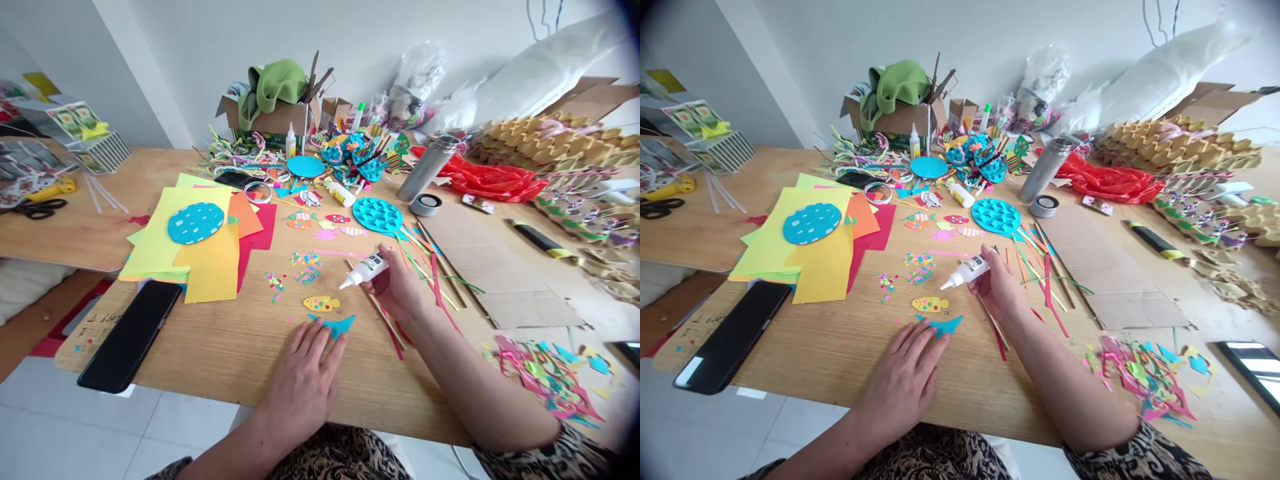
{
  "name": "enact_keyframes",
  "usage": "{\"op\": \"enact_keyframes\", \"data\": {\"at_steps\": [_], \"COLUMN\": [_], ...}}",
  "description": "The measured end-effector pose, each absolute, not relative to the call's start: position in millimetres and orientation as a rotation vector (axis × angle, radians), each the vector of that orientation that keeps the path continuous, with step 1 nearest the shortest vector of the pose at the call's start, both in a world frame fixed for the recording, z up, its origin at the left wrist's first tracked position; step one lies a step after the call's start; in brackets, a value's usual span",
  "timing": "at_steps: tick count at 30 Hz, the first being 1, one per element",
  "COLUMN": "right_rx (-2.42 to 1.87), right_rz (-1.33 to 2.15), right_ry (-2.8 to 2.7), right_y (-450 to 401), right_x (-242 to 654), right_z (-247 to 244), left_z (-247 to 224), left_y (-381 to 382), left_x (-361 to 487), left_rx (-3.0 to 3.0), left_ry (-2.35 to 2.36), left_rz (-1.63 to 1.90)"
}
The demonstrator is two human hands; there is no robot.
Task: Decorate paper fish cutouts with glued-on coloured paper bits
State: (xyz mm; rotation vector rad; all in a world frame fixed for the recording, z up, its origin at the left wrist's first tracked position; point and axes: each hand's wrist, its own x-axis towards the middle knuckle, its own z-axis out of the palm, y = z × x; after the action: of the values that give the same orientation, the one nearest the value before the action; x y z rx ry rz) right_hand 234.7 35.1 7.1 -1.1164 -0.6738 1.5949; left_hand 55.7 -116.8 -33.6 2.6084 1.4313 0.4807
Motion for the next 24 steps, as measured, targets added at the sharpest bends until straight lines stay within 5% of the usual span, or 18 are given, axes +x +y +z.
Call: {"op": "enact_keyframes", "data": {"at_steps": [24], "right_rx": [-1.394], "right_rz": [1.529], "right_ry": [-0.781], "right_y": [20.4], "right_x": [241.2], "right_z": [15.7], "left_z": [-32.5], "left_y": [-119.0], "left_x": [54.2], "left_rx": [2.57], "left_ry": [1.413], "left_rz": [0.618]}}
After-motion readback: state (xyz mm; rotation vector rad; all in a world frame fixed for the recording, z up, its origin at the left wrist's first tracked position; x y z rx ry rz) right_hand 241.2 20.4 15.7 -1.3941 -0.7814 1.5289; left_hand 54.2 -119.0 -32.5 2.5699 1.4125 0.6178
